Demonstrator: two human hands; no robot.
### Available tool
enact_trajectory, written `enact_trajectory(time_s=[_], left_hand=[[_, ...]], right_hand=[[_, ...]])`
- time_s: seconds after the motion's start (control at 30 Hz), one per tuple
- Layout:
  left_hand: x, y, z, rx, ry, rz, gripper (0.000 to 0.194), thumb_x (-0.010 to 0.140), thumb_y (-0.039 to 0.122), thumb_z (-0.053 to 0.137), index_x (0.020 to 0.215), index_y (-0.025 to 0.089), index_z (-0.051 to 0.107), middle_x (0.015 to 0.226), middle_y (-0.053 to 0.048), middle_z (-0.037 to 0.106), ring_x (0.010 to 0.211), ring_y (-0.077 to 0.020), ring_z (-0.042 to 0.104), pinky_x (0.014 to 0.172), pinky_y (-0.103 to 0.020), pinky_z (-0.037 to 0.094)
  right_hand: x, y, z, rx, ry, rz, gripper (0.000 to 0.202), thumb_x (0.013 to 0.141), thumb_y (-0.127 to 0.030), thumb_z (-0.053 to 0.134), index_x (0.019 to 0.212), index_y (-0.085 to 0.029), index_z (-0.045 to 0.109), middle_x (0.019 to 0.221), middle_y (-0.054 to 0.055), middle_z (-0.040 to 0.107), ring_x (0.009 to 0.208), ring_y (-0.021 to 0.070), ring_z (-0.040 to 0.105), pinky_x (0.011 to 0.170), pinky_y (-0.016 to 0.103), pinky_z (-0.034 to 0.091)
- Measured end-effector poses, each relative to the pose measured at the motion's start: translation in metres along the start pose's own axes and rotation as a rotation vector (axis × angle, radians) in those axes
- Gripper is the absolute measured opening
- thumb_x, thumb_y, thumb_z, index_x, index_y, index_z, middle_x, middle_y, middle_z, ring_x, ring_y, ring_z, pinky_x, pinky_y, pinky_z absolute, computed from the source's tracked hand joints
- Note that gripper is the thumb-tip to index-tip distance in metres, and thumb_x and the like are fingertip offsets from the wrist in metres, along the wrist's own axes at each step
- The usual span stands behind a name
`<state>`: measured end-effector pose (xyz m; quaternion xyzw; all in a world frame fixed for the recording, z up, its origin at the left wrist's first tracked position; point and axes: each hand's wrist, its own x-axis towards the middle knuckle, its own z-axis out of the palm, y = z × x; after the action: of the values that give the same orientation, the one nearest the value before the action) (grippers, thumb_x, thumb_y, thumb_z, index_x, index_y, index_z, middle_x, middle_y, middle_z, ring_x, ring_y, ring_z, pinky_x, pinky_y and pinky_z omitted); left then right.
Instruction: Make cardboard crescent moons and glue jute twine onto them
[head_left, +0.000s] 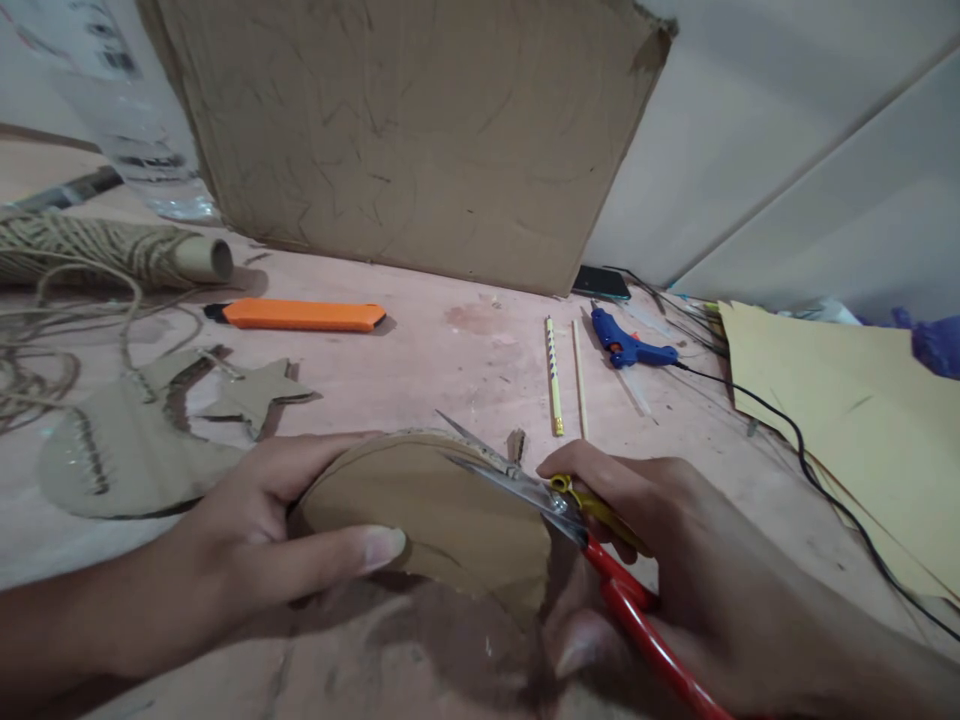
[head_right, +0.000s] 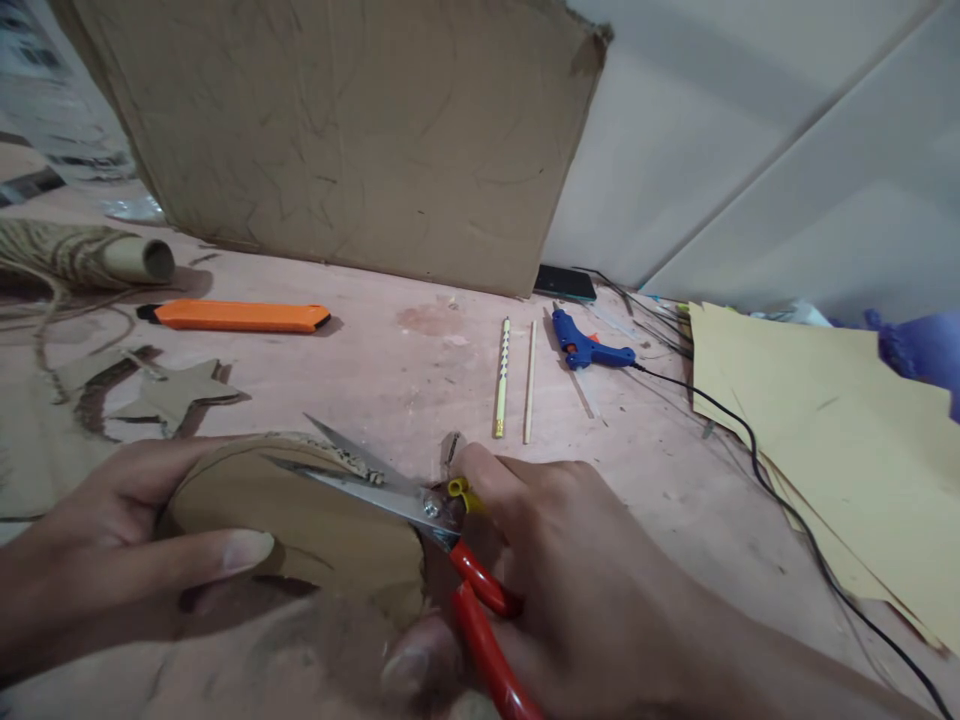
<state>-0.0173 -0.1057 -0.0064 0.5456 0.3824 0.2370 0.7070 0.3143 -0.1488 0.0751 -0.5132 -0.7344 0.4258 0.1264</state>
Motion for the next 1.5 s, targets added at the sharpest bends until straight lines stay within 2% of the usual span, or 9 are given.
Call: enact_trajectory(time_s=[0.07, 0.17, 0.37, 0.5, 0.6, 0.7, 0.93, 1.2, 1.5], left_hand=[[0.001, 0.0, -0.001, -0.066, -0.046, 0.016, 0.03, 0.099, 0.034, 0.097, 0.126, 0.024, 0.089, 0.11, -0.003, 0.09, 0.099, -0.0217, 0.085, 0.086, -0.025, 0.074], [0.002, 0.0, -0.004, -0.054, -0.088, 0.022, 0.037, 0.099, 0.025, 0.095, 0.135, 0.026, 0.088, 0.115, -0.001, 0.09, 0.103, -0.0204, 0.084, 0.09, -0.022, 0.072], [0.006, -0.001, -0.007, -0.012, -0.119, 0.007, 0.055, 0.105, 0.032, 0.092, 0.158, 0.025, 0.08, 0.111, 0.0, 0.089, 0.103, -0.0179, 0.081, 0.09, -0.018, 0.069], [0.004, 0.001, -0.005, -0.05, -0.102, -0.048, 0.066, 0.105, 0.039, 0.094, 0.165, 0.023, 0.073, 0.098, 0.0, 0.084, 0.1, -0.0199, 0.081, 0.084, -0.019, 0.069], [0.004, 0.007, -0.002, -0.064, -0.167, -0.127, 0.068, 0.106, 0.048, 0.093, 0.165, 0.024, 0.07, 0.092, 0.003, 0.079, 0.066, -0.0095, 0.06, 0.056, -0.011, 0.051], [0.006, 0.015, 0.003, -0.06, -0.285, -0.153, 0.057, 0.108, 0.05, 0.09, 0.156, 0.023, 0.076, 0.094, 0.002, 0.082, 0.059, -0.0067, 0.046, 0.046, -0.01, 0.035], [0.013, 0.018, 0.004, 0.012, -0.378, -0.045, 0.045, 0.116, 0.062, 0.082, 0.141, 0.024, 0.085, 0.091, -0.002, 0.085, 0.061, -0.0095, 0.052, 0.062, -0.016, 0.054], [0.013, 0.017, 0.004, 0.02, -0.38, -0.031, 0.045, 0.116, 0.06, 0.082, 0.143, 0.024, 0.085, 0.092, -0.001, 0.086, 0.06, -0.0097, 0.051, 0.063, -0.018, 0.057], [0.011, 0.021, 0.003, 0.012, -0.365, -0.12, 0.061, 0.114, 0.068, 0.081, 0.15, 0.018, 0.079, 0.091, -0.002, 0.084, 0.061, -0.0088, 0.05, 0.044, -0.01, 0.035]], right_hand=[[0.0, -0.002, 0.0, 0.035, -0.021, 0.028, 0.033, 0.095, -0.043, 0.087, 0.099, -0.028, 0.058, 0.094, -0.002, 0.082, 0.074, 0.019, 0.073, 0.063, 0.033, 0.046], [-0.003, -0.002, 0.001, 0.001, -0.014, 0.041, 0.031, 0.094, -0.045, 0.083, 0.102, -0.028, 0.058, 0.088, -0.001, 0.08, 0.07, 0.0197, 0.07, 0.061, 0.033, 0.045], [-0.003, -0.002, 0.001, -0.034, 0.033, 0.024, 0.03, 0.095, -0.044, 0.087, 0.088, -0.027, 0.062, 0.066, -0.007, 0.066, 0.053, 0.012, 0.051, 0.052, 0.027, 0.037], [-0.002, -0.001, -0.002, 0.048, -0.007, 0.059, 0.03, 0.097, -0.045, 0.089, 0.09, -0.024, 0.069, 0.075, -0.005, 0.071, 0.063, 0.0122, 0.059, 0.057, 0.025, 0.044], [-0.005, -0.003, -0.011, 0.137, -0.053, 0.097, 0.053, 0.097, -0.073, 0.092, 0.091, -0.024, 0.073, 0.084, 0.0, 0.077, 0.072, 0.0171, 0.063, 0.059, 0.028, 0.046], [-0.01, -0.009, -0.019, 0.158, -0.073, 0.087, 0.073, 0.091, -0.095, 0.088, 0.086, -0.024, 0.072, 0.077, 0.003, 0.073, 0.073, 0.0215, 0.066, 0.057, 0.03, 0.046], [-0.006, -0.014, -0.02, 0.208, -0.151, 0.123, 0.071, 0.096, -0.094, 0.085, 0.093, -0.023, 0.077, 0.086, 0.005, 0.08, 0.08, 0.0239, 0.072, 0.068, 0.032, 0.059], [-0.007, -0.012, -0.016, 0.242, -0.12, 0.12, 0.077, 0.091, -0.1, 0.084, 0.092, -0.024, 0.076, 0.082, 0.004, 0.078, 0.075, 0.0232, 0.069, 0.063, 0.031, 0.055], [-0.005, -0.002, -0.01, 0.291, -0.157, 0.155, 0.083, 0.091, -0.102, 0.083, 0.086, -0.02, 0.071, 0.079, -0.001, 0.063, 0.073, 0.0145, 0.048, 0.06, 0.027, 0.038]])
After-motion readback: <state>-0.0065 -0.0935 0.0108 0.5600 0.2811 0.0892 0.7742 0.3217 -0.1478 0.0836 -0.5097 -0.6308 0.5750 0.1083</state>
